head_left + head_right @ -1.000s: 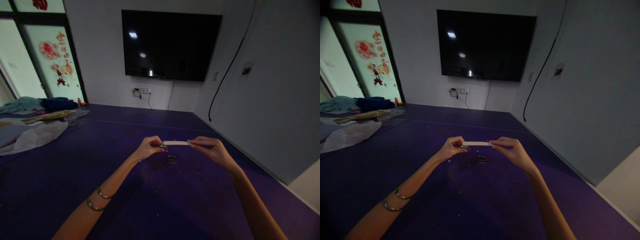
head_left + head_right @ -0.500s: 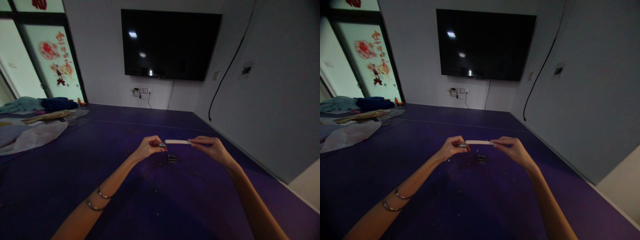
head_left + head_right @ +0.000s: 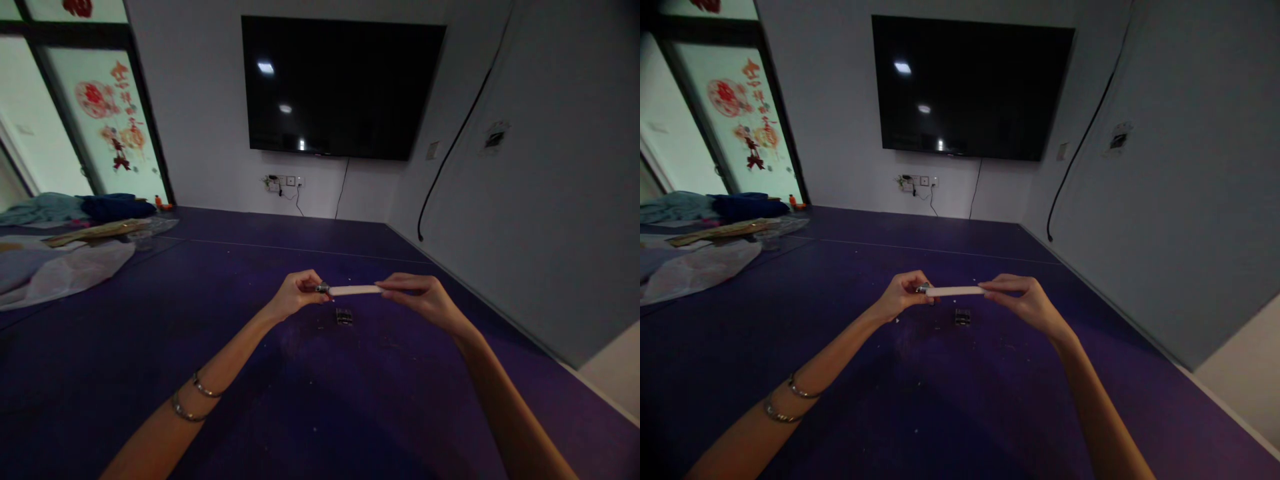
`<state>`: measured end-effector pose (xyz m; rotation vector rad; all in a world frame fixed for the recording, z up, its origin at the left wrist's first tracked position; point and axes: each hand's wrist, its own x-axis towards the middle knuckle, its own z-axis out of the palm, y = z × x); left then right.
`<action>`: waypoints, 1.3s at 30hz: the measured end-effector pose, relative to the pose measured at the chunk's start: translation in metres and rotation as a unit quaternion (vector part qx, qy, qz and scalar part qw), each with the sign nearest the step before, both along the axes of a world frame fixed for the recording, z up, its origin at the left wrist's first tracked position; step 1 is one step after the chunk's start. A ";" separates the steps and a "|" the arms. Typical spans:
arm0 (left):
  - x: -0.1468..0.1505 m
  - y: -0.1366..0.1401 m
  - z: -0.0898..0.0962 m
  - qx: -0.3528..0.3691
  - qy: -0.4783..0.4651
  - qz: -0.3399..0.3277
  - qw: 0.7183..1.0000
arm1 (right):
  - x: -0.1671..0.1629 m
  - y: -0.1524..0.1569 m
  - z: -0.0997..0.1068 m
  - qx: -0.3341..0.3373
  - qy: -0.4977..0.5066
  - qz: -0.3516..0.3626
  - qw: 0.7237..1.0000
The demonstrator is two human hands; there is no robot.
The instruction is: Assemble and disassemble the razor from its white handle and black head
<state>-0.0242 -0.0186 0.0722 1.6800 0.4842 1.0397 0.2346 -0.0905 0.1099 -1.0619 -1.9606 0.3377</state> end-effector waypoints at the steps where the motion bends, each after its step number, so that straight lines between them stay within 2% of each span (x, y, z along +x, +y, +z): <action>1: 0.000 0.000 0.000 -0.001 -0.006 -0.003 1.000 | 0.000 0.001 -0.001 0.001 0.000 0.003 1.000; 7: 0.001 -0.001 -0.003 -0.009 -0.034 -0.046 0.998 | 0.005 0.004 -0.004 0.018 0.030 -0.038 0.999; 15: 0.001 0.000 -0.003 -0.018 -0.017 -0.030 0.999 | -0.001 0.001 -0.001 -0.001 0.016 0.001 1.000; 20: 0.000 -0.001 -0.002 -0.003 -0.026 -0.052 0.998 | 0.008 0.009 -0.009 -0.008 0.033 -0.036 0.999; 26: 0.002 0.004 -0.009 -0.042 -0.039 -0.046 0.997 | 0.007 0.017 -0.017 -0.049 0.117 -0.089 0.988; 29: 0.006 0.005 -0.013 -0.056 -0.045 -0.027 0.997 | 0.001 0.021 -0.020 -0.071 0.183 -0.113 0.974; 31: 0.009 0.006 -0.016 -0.059 -0.042 -0.007 0.997 | -0.006 0.022 -0.021 -0.086 0.239 -0.105 0.962; 34: 0.013 0.007 -0.019 -0.075 -0.060 0.018 0.995 | -0.017 0.016 -0.017 -0.139 0.335 -0.048 0.931; 39: 0.016 0.010 -0.025 -0.105 -0.103 0.044 0.988 | -0.038 -0.007 0.001 -0.216 0.451 0.085 0.862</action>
